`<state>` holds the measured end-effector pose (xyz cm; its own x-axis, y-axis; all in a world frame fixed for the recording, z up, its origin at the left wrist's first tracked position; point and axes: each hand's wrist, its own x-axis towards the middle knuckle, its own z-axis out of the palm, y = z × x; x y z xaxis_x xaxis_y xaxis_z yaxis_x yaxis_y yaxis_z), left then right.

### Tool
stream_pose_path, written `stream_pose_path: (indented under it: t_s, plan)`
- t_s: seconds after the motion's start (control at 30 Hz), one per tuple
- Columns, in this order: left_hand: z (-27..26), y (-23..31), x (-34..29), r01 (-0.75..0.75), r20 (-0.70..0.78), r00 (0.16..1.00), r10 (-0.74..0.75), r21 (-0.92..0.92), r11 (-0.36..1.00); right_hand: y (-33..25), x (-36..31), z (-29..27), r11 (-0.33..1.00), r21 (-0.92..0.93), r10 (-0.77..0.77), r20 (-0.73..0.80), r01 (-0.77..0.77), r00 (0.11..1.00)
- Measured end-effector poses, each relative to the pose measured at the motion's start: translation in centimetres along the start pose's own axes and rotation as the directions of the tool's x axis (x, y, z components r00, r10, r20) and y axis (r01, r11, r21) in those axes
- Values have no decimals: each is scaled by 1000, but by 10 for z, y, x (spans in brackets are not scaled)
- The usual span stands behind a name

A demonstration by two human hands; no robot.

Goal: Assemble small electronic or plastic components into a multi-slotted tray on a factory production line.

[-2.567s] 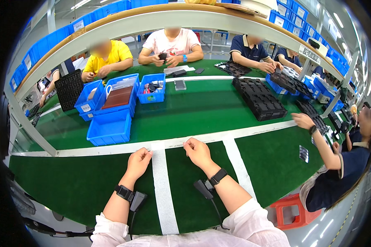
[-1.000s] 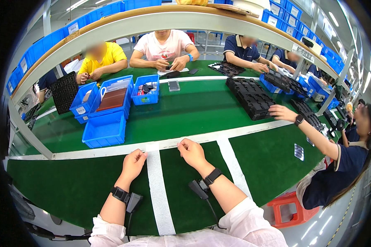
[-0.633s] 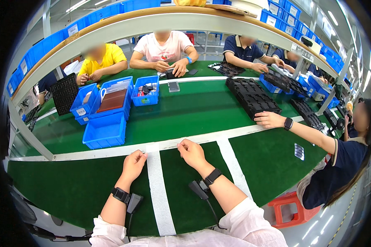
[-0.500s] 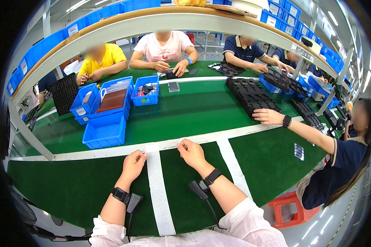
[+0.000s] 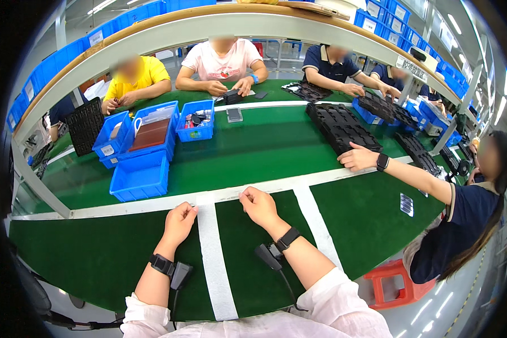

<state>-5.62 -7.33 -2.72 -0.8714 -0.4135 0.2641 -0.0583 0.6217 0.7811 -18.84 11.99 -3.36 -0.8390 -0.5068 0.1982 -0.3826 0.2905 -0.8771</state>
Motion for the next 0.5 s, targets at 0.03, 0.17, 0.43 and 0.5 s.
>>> stream_pose_path:
  t_s: [0.03,0.17,0.43,0.5]
  plan:
    - [-1,0,0,12,3,1000,-12,6,1000,-4,-1,0,1000,-8,7,1,-7,1000]
    - [0,-2,0,18,-2,1000,-18,-10,1000,-3,1,1,1000,-6,14,2,-14,1000]
    - [-1,-2,0,0,-8,1000,0,-1,1000,-2,0,1,1000,-12,21,6,-21,1000]
    - [0,-2,0,11,-7,1000,-11,-3,1000,-4,0,0,999,-23,30,1,-30,1000]
